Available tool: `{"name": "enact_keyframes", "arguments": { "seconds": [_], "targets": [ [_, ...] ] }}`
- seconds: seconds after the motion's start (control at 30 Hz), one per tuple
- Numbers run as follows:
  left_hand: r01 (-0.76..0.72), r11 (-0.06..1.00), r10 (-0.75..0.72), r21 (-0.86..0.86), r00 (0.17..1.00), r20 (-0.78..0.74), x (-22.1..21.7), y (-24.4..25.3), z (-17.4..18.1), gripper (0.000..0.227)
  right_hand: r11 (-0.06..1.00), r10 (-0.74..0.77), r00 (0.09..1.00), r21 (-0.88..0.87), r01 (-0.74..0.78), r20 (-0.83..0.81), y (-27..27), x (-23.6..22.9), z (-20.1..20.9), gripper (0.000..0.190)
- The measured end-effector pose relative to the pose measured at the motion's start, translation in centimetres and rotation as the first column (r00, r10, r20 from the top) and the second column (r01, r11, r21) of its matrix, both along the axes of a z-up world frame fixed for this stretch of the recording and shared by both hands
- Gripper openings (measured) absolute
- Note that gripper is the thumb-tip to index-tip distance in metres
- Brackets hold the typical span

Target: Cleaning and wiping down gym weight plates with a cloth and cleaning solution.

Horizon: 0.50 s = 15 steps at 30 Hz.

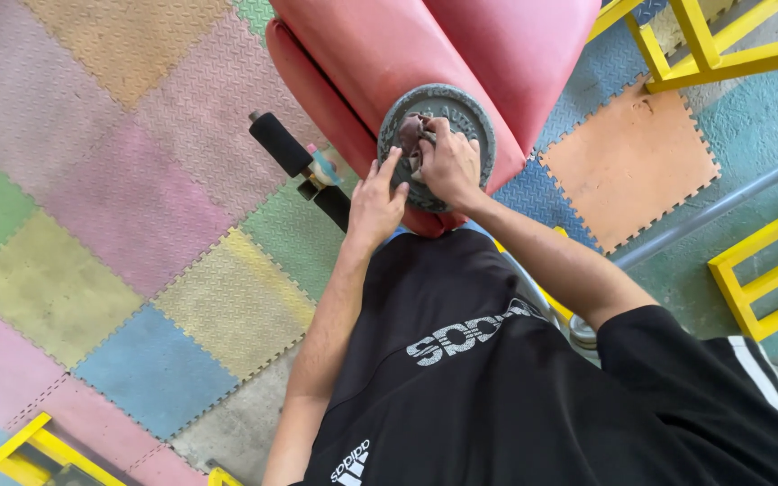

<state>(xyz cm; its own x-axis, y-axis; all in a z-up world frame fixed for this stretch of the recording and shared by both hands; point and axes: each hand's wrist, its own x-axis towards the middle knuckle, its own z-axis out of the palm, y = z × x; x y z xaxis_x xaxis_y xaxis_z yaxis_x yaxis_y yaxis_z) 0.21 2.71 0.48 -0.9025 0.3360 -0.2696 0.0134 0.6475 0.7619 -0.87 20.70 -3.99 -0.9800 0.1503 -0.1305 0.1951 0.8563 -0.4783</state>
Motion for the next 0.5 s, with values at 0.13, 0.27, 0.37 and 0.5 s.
{"name": "enact_keyframes", "arguments": {
  "seconds": [0.13,0.27,0.37,0.5],
  "targets": [
    [0.014,1.0,-0.014,-0.016,1.0,0.009,-0.3,-0.2,0.1,0.062,0.919,0.371,0.919,-0.09,-0.384,-0.134,3.3,-0.4,4.7,0.039],
    [0.044,0.992,-0.04,-0.116,0.999,0.035,-0.7,-0.6,0.3,0.064,0.72,0.686,0.727,0.178,-0.671,-0.035,3.9,-1.4,6.7,0.036],
    [0.029,0.991,-0.024,-0.128,0.999,0.04,-0.9,-0.6,-0.2,0.071,0.687,0.716,0.689,0.291,-0.666,-0.114,3.0,-1.3,5.8,0.042],
    [0.003,0.996,0.001,-0.093,0.999,0.042,-0.9,-0.7,0.0,0.08,0.744,0.665,0.707,0.139,-0.653,-0.239,3.8,-0.6,2.8,0.045]
  ]
}}
